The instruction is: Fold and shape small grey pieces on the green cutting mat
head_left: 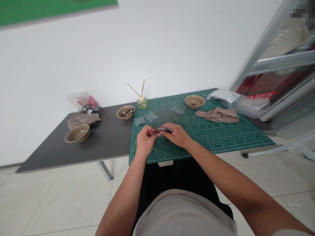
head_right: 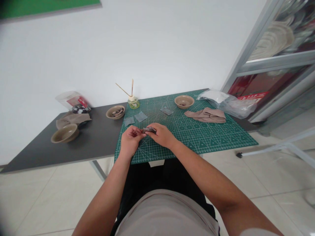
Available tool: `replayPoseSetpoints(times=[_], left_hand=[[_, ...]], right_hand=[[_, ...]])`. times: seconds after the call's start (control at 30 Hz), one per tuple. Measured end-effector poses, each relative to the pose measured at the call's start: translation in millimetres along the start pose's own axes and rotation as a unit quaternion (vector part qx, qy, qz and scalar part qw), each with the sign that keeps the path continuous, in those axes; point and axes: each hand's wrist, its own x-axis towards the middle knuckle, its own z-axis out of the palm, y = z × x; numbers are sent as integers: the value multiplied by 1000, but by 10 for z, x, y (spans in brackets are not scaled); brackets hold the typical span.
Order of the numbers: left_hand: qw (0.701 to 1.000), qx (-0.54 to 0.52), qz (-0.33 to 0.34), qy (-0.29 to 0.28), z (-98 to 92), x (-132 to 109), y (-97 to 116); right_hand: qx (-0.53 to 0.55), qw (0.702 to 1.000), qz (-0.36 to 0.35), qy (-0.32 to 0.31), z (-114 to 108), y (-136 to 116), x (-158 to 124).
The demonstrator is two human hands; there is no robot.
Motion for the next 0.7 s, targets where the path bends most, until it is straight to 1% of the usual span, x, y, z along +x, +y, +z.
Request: replayPoseSetpoints(times=[0.2,0.3,0.47,0.7], left_hand=[[1000,6,0,-1,0,-3,-7],[1000,10,5,0,-6,-5,-13],[1000,9,2,0,-6,-9,-10],[1000,20,7,0,-5,0,-17]], right_hand=[[3,1000,17,3,-15,-28,-1],[2,1000,13,6,-17,-31,0],[9,1000,7,-7,-22,-34,5],[1,1000,16,6,-22,-39,2]])
